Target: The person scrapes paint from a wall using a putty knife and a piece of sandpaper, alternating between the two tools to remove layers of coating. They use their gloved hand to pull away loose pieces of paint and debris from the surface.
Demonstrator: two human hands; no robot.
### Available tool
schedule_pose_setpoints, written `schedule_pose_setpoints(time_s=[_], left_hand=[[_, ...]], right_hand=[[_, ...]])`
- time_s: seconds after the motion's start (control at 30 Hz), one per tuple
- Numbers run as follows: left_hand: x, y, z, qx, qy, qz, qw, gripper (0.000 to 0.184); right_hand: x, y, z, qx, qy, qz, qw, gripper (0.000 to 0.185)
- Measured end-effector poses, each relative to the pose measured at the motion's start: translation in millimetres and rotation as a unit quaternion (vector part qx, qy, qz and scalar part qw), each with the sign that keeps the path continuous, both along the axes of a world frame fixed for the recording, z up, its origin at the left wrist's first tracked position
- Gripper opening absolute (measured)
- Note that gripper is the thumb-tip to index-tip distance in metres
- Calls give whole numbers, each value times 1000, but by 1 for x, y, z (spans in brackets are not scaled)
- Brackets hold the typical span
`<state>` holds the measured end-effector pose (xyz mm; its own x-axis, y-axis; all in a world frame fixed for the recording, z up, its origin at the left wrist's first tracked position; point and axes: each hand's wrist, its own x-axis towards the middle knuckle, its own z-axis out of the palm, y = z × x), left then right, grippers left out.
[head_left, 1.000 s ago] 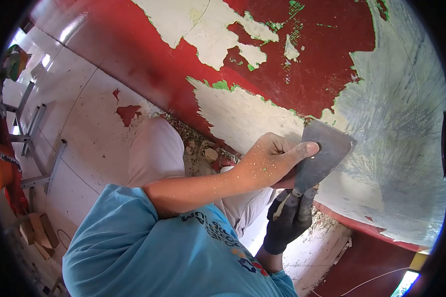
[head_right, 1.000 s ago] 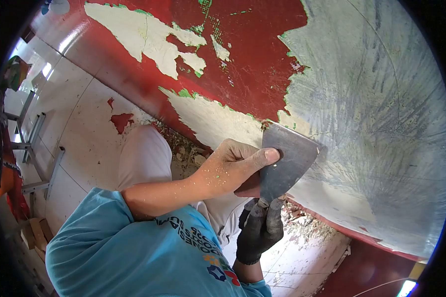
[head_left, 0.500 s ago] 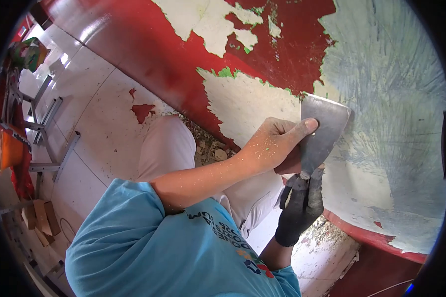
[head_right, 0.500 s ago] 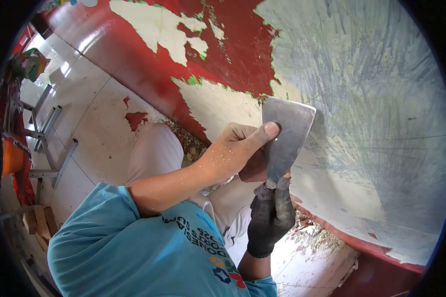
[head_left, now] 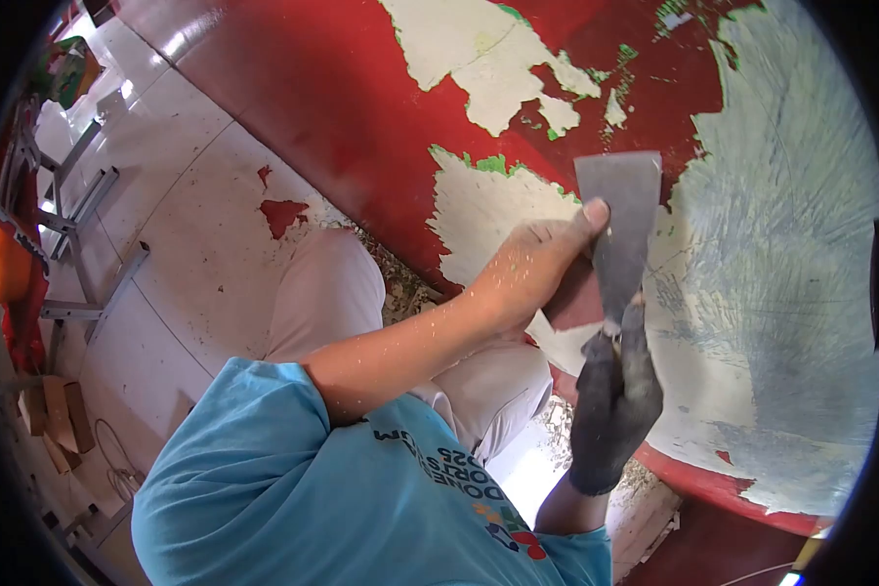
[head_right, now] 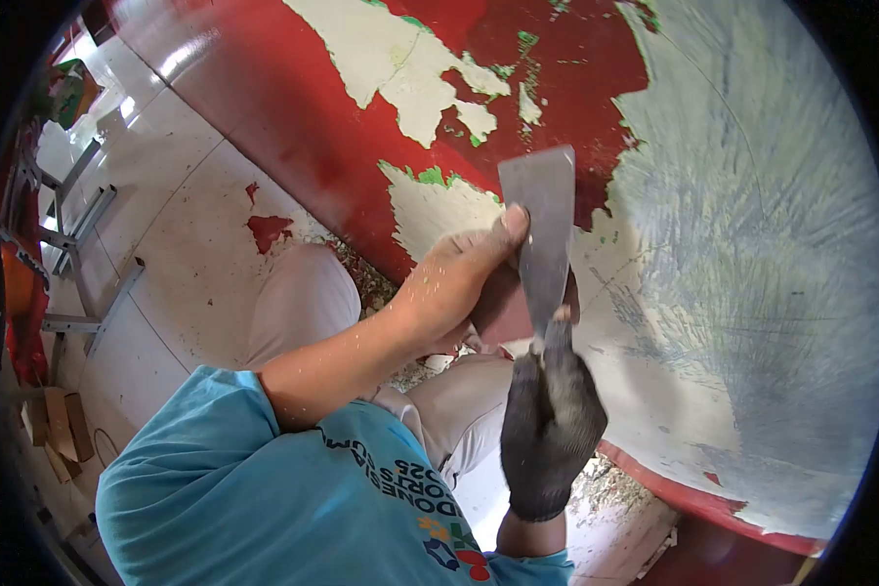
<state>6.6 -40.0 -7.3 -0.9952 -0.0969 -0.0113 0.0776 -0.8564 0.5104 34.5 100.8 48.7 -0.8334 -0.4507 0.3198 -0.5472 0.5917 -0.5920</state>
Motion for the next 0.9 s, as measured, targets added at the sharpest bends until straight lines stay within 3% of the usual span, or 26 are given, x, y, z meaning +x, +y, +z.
schedule_pose_setpoints(time_s=[0.23, 0.33, 0.5, 0.67, 0.77, 0.83, 0.9], left_hand=[[-5, -26, 9, -29, -10, 26, 999, 57], [-4, -31, 13, 32, 8, 18, 999, 56], [-8, -36, 14, 2, 16, 62, 998, 56], [-8, -37, 9, -18, -11, 15, 1000, 58], [-8, -31, 12, -16, 4, 52, 998, 59], [-6, -43, 11, -7, 11, 27, 1000, 60], [-4, -41, 14, 9, 18, 2, 1000, 61]], right_hand=[[-6, -28, 16, 9, 53, 27, 998, 48], [-4, -41, 22, 59, 82, 16, 995, 46], [-5, -45, 25, 33, 37, -3, 999, 46], [-5, -41, 23, 36, 32, -27, 998, 45], [-6, -41, 28, 27, 23, -2, 999, 45], [-13, -48, 25, 59, 97, 28, 993, 45], [-11, -47, 29, 88, 79, 20, 993, 45]])
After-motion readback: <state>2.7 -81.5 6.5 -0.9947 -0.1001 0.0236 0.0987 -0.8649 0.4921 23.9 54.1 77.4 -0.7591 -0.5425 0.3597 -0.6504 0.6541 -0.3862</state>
